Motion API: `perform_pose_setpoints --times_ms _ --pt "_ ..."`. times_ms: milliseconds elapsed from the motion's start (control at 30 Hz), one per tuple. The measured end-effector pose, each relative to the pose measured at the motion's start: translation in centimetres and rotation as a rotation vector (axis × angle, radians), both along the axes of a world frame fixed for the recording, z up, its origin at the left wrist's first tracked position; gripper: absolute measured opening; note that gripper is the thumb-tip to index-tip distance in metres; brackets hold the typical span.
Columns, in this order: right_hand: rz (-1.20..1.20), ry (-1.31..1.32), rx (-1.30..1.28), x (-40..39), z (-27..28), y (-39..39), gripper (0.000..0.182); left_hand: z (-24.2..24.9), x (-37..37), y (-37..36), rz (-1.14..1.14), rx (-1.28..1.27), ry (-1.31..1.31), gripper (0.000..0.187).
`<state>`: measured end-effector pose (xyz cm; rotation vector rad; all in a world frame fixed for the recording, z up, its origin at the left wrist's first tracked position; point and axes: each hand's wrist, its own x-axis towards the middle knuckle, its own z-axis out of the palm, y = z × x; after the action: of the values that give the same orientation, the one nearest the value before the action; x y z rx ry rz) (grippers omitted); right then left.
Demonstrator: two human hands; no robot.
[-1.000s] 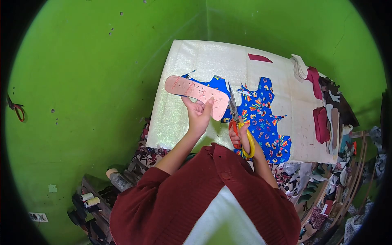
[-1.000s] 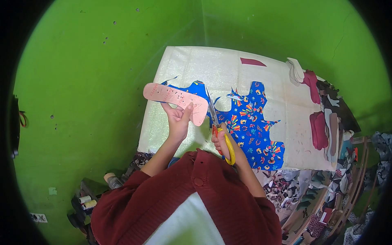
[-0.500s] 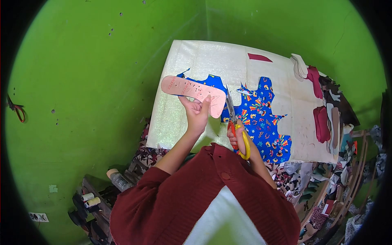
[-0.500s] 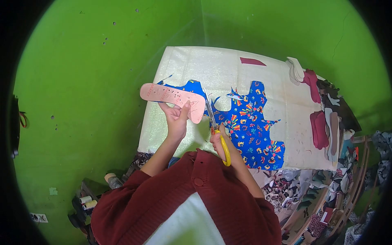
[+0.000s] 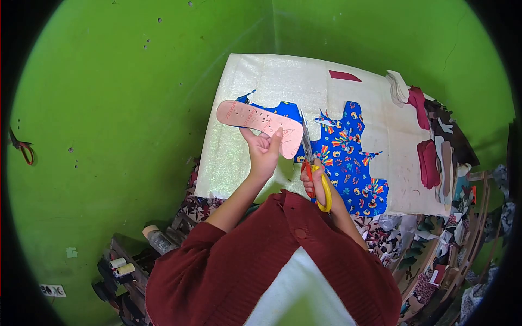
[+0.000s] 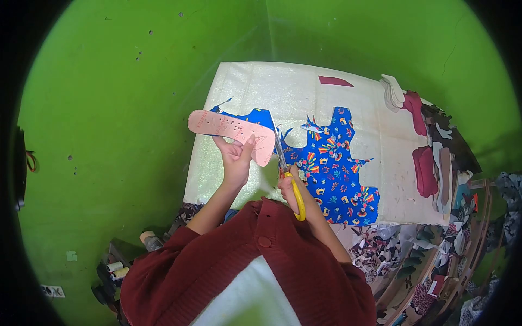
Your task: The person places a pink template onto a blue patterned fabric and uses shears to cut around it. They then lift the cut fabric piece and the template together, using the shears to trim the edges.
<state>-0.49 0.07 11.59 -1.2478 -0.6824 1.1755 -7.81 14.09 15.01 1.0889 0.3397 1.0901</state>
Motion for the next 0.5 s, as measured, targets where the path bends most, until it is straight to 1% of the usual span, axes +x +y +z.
perform_pose_setpoints --times_ms 67,133,167,233,267,333,500 --pt "-0.008 0.033 0.003 0.3 -0.3 0.0 0.047 0.0 -0.1 -0.1 -0.006 0.002 -0.001 0.085" --pt "0.037 0.422 -0.14 1.0 -0.8 -0.1 0.044 0.2 -0.1 -0.1 -0.009 -0.021 0.001 0.084" --pt "0.037 0.421 -0.14 0.9 -0.4 -0.2 0.044 0.2 -0.1 -0.1 -0.009 -0.021 0.001 0.084" --pt "0.051 0.249 -0.135 0.7 0.8 -0.3 0.064 0.2 -0.1 0.0 -0.033 -0.04 -0.013 0.083" --pt "0.051 0.25 -0.135 0.4 0.8 -0.2 0.064 0.3 0.0 -0.1 -0.034 -0.04 -0.013 0.083" --pt "0.035 0.195 -0.045 0.0 0.9 0.0 0.066 0.7 0.2 -0.4 -0.009 -0.046 -0.06 0.079" --pt "0.05 0.146 -0.126 0.7 1.2 -0.2 0.069 0.2 0.1 -0.2 -0.007 -0.032 -0.051 0.081"
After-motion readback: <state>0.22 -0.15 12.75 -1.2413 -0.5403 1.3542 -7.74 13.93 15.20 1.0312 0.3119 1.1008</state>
